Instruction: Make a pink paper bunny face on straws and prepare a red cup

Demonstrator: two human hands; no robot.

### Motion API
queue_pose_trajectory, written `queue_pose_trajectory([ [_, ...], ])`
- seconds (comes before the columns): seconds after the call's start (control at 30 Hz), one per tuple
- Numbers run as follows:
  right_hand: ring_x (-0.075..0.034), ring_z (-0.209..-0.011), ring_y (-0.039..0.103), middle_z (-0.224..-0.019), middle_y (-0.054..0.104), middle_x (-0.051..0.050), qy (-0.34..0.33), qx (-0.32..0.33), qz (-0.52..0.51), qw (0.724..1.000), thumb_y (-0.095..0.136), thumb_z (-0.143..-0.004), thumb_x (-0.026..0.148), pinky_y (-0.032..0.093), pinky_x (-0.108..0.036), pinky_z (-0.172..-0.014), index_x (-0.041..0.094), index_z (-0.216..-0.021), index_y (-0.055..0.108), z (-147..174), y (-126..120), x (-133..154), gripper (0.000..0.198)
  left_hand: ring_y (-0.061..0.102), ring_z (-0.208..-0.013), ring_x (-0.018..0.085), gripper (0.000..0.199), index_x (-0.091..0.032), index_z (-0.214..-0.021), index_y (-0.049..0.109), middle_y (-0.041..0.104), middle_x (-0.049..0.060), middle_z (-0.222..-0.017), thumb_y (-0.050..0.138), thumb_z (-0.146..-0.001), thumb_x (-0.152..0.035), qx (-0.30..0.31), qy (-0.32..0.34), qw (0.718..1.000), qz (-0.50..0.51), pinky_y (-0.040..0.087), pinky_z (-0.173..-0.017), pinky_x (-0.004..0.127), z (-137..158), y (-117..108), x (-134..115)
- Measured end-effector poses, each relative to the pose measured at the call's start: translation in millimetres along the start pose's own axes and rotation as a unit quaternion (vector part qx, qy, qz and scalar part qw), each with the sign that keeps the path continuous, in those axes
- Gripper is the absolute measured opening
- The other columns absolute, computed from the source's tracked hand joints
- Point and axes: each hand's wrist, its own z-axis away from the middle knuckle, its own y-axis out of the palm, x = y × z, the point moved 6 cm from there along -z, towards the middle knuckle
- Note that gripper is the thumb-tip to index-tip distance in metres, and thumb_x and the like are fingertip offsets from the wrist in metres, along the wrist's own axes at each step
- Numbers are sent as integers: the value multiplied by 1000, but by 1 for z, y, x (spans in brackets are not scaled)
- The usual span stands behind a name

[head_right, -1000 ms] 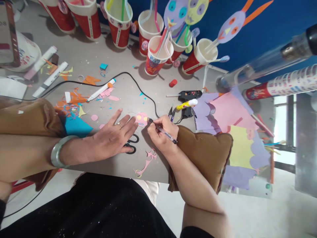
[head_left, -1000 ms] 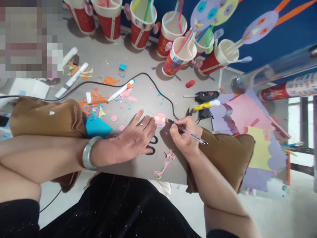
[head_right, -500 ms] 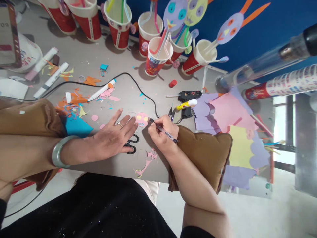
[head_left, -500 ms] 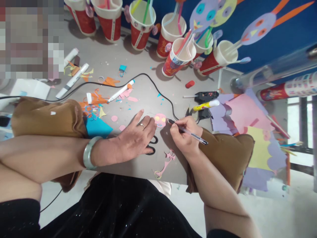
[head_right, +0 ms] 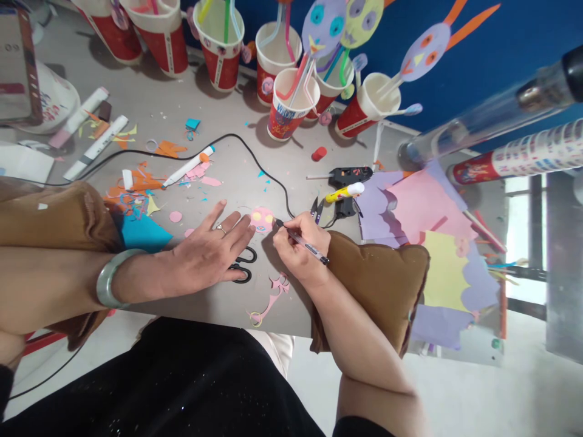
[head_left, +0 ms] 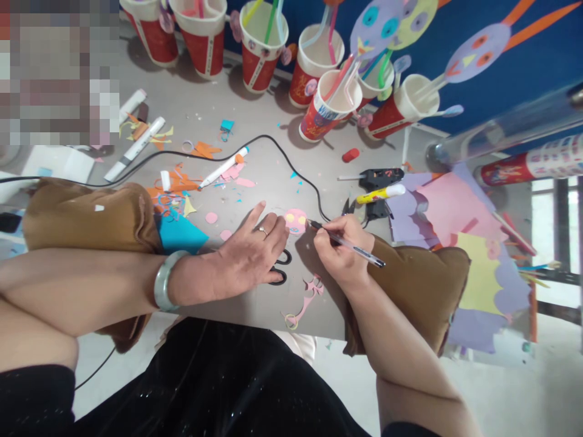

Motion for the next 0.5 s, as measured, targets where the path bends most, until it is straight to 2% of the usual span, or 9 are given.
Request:
queue_pose_trajectory([
  [0.1, -15, -47, 57, -54, 59, 4, 4, -2, 6, 1000, 62, -81, 30, 48, -28, -48, 26, -76, 54, 0, 0, -1, 11, 53, -134, 40, 80, -2, -146, 54, 57, 26, -146, 55, -97, -65, 9, -2, 1000, 24, 27, -125, 64, 0, 3, 1],
  [0.27, -16, -48, 58, -55, 60, 5, 5, -13, -11, 1000, 62, -83, 28, 48, -28, -49, 25, -78, 54, 1, -1, -4, 10, 51, -137, 39, 80, -1, -145, 54, 55, 26, -146, 64, -93, -61, 5, -14, 998, 65, 21, -129, 61, 1, 4, 2],
  [0.5, -14, -44, 56, -52, 58, 6, -11, -20, -19, 1000, 62, -82, 26, 46, -26, -46, 25, -78, 53, 1, -1, -1, 10, 55, -130, 40, 88, 4, -143, 55, 58, 28, -143, 62, -92, -68, -11, -1, 1000, 5, 33, -122, 64, 1, 1, 0],
])
